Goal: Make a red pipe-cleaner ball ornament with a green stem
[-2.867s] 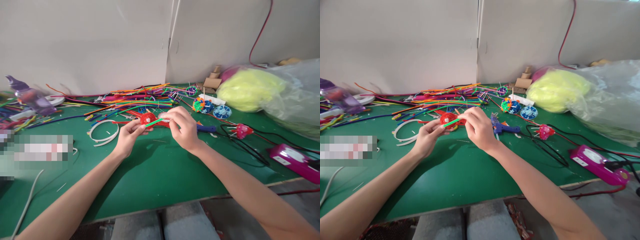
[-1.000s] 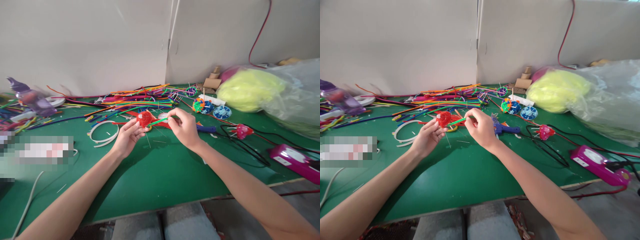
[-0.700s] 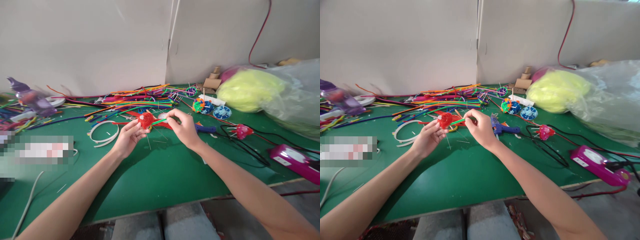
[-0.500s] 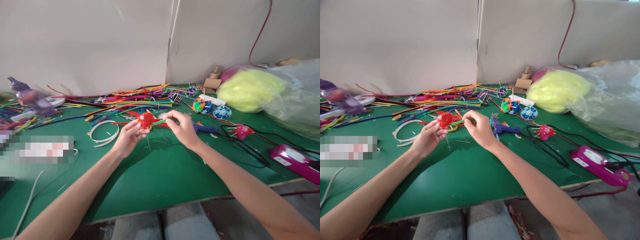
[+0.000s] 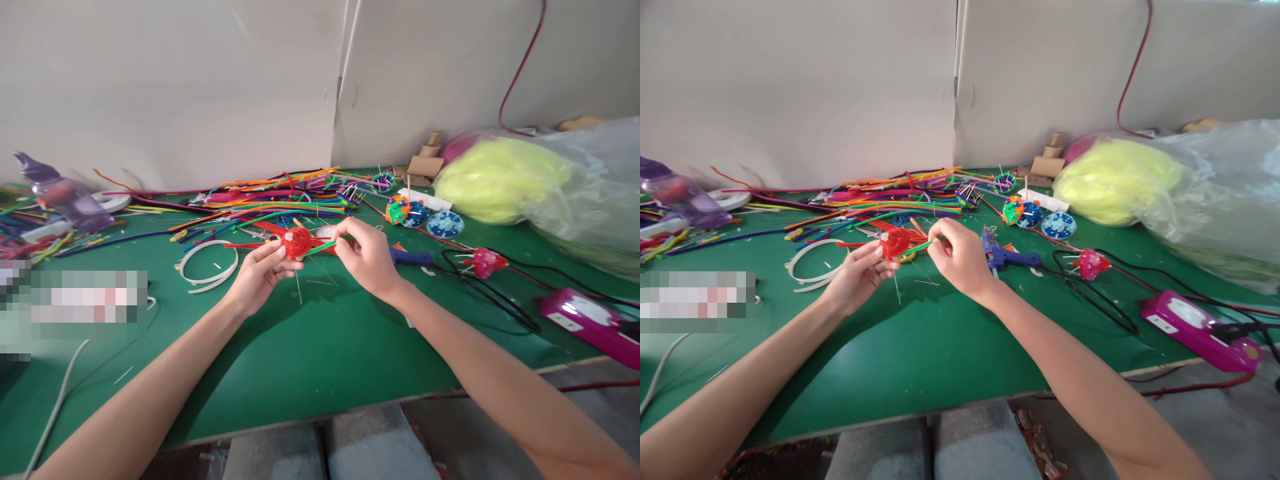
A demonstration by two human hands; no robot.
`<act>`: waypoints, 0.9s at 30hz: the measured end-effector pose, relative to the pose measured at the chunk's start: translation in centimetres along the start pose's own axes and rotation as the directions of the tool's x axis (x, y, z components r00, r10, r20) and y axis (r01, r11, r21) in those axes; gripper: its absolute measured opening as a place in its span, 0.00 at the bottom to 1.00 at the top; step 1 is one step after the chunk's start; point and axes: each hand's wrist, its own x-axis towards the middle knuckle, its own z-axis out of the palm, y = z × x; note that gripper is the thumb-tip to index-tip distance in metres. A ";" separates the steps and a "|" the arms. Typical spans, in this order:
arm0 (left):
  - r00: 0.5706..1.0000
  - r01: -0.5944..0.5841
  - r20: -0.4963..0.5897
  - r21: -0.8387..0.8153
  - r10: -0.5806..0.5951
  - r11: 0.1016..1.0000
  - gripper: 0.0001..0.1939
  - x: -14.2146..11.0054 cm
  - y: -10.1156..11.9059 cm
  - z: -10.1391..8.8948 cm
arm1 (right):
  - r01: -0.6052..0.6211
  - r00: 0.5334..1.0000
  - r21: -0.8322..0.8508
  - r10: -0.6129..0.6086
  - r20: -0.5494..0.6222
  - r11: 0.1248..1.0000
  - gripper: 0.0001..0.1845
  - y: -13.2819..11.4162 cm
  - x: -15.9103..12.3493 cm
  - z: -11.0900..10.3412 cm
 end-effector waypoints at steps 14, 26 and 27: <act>0.998 -0.054 -0.019 0.052 0.055 0.997 0.16 0.0 -0.1 0.2 | 0.004 0.998 0.040 -0.006 0.055 0.999 0.04 -0.2 -0.5 0.4; 0.998 -0.065 0.011 0.118 0.064 0.991 0.23 -0.2 -0.1 0.4 | 0.015 0.999 0.009 -0.016 0.041 1.000 0.05 0.0 -0.3 0.4; 0.998 -0.066 0.005 0.127 0.065 0.990 0.22 -0.2 -0.1 0.4 | 0.015 0.999 0.011 -0.016 0.048 1.000 0.05 0.0 -0.3 0.4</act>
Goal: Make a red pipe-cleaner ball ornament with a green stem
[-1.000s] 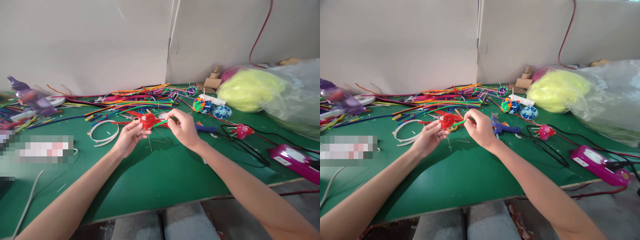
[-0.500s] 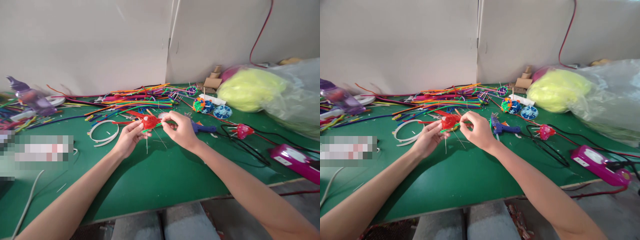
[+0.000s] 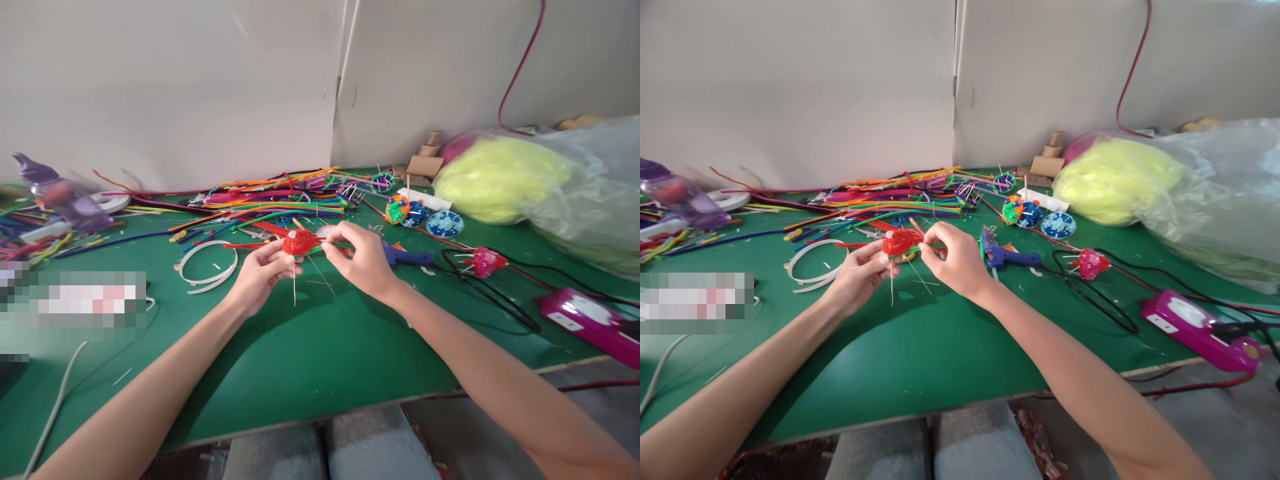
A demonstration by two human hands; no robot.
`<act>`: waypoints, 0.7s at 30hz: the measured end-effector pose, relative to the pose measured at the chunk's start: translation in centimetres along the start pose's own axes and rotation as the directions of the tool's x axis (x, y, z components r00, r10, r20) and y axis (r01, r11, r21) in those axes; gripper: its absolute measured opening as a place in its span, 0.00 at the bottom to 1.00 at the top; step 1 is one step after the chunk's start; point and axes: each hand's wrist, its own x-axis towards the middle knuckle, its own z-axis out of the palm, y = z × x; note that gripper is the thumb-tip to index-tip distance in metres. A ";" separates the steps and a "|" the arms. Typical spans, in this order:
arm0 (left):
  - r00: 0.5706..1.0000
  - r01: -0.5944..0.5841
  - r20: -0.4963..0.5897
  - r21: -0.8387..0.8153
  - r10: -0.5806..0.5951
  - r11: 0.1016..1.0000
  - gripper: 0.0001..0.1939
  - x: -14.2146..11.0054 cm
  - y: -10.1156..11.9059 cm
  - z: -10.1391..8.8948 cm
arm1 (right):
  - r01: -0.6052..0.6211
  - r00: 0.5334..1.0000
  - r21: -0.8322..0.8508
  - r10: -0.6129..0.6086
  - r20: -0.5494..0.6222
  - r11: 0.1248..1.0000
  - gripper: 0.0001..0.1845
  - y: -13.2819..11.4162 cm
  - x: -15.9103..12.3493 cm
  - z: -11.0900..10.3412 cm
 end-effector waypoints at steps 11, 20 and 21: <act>0.999 0.004 0.047 0.074 -0.007 0.997 0.18 0.0 -0.2 -0.2 | 0.259 0.961 -0.141 -0.239 0.142 0.956 0.13 1.1 -0.5 0.0; 0.998 -0.064 0.022 0.263 0.061 0.963 0.22 0.0 -0.6 0.3 | 0.450 0.885 -0.358 -0.462 0.056 0.818 0.12 1.2 -0.8 0.0; 0.995 -0.091 -0.006 0.272 0.097 0.958 0.21 0.1 -0.6 0.2 | 0.448 0.886 -0.365 -0.461 0.058 0.816 0.12 1.1 -0.8 0.1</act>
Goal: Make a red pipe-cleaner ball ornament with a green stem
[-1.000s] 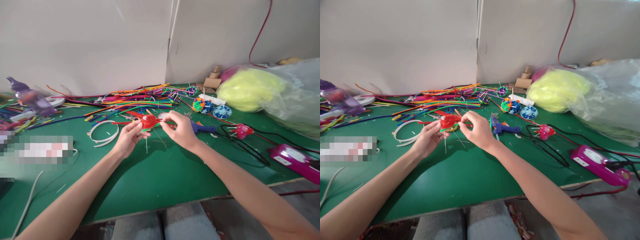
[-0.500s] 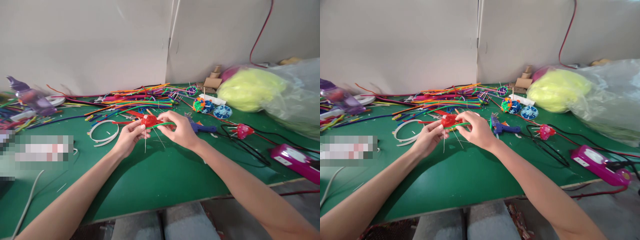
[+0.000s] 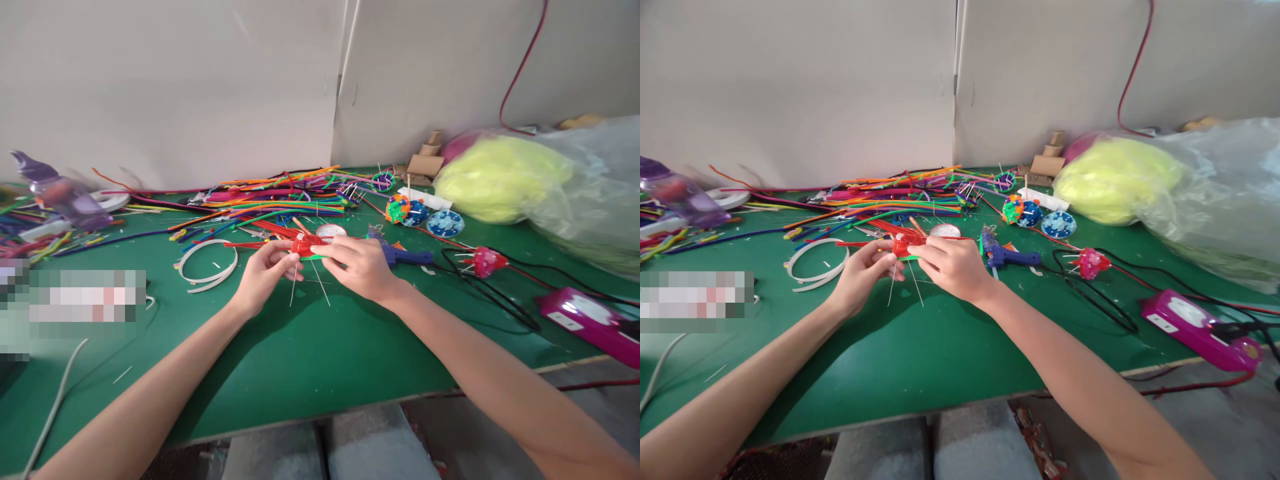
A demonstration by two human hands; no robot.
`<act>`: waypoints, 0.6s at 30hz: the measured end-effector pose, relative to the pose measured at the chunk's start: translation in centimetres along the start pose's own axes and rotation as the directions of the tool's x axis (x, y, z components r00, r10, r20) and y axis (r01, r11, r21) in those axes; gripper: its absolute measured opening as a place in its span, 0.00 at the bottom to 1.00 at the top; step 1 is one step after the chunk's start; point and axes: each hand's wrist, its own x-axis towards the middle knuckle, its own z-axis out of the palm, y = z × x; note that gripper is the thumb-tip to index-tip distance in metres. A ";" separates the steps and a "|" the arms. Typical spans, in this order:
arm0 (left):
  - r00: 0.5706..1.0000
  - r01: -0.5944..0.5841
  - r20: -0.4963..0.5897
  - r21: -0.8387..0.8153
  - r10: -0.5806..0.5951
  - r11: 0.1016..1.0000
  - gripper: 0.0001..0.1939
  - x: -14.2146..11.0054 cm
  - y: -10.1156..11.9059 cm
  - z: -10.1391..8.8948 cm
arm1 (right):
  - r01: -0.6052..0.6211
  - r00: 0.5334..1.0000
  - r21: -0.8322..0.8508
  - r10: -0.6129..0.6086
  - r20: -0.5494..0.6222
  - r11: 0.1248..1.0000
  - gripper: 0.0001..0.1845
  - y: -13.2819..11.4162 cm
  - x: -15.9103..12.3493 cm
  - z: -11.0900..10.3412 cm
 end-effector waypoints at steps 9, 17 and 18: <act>0.995 -0.074 -0.051 0.145 0.082 0.987 0.14 -0.2 0.1 -0.1 | -0.062 0.996 0.007 0.062 0.060 0.998 0.12 -0.4 -0.1 0.1; 0.988 -0.094 -0.095 0.242 0.120 0.966 0.14 -0.1 0.0 -0.3 | -0.043 0.991 0.006 0.042 0.124 0.999 0.13 -0.6 -0.1 0.2; 0.987 -0.103 -0.095 0.257 0.131 0.961 0.14 -0.1 0.0 -0.3 | -0.034 0.992 -0.001 0.034 0.118 0.999 0.13 -0.6 -0.1 0.2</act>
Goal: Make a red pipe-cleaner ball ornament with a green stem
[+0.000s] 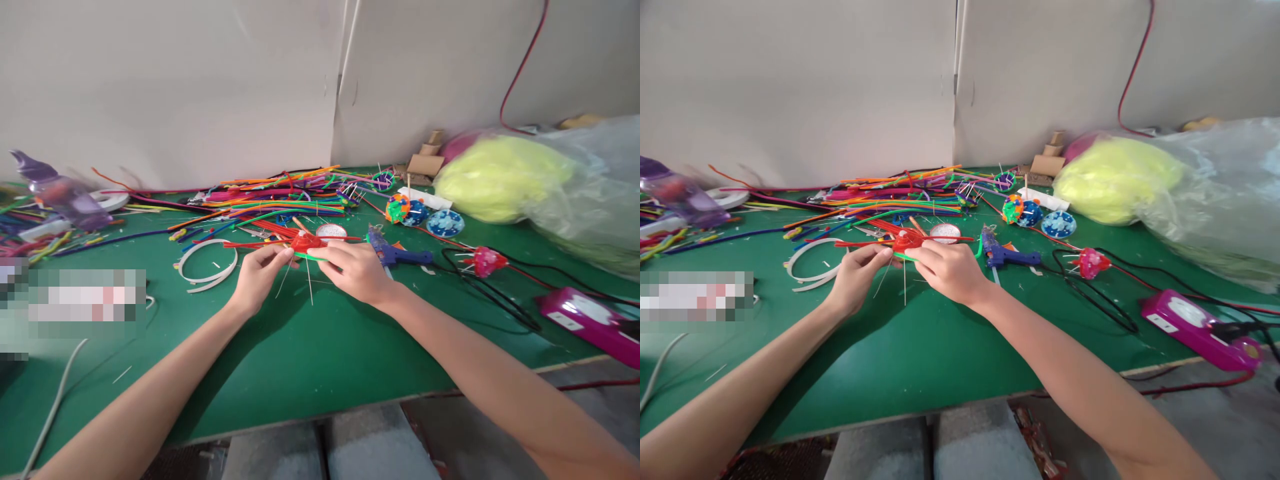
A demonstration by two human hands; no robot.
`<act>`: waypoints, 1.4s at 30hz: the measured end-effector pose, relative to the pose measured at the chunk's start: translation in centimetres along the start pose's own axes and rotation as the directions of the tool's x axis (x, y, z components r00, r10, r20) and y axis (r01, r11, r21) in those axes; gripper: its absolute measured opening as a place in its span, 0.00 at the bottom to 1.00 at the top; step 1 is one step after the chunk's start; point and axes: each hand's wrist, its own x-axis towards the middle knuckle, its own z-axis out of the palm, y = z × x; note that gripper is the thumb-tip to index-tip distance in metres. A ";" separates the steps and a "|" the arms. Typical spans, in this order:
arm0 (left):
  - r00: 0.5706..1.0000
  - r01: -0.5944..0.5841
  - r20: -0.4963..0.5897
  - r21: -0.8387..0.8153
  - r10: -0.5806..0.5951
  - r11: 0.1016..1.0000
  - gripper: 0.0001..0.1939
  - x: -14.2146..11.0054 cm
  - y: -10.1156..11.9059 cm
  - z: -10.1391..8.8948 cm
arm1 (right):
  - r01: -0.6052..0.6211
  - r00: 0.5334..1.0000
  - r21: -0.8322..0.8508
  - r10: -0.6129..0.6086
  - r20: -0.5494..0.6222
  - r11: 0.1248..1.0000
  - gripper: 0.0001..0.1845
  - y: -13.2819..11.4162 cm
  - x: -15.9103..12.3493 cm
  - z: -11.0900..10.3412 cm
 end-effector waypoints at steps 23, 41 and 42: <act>0.998 0.058 0.003 -0.064 -0.058 0.996 0.14 -0.6 1.6 0.3 | 0.087 0.995 -0.090 -0.083 0.047 0.992 0.15 0.2 -0.1 -0.1; 0.934 0.343 0.107 -0.532 -0.340 0.774 0.10 -0.2 1.3 0.2 | 0.088 0.995 -0.005 -0.088 0.041 0.996 0.12 -0.7 -0.2 0.8; 0.936 0.341 0.111 -0.529 -0.335 0.777 0.10 -0.1 1.3 0.2 | 0.088 0.995 -0.003 -0.088 0.037 0.996 0.13 -0.7 -0.2 0.7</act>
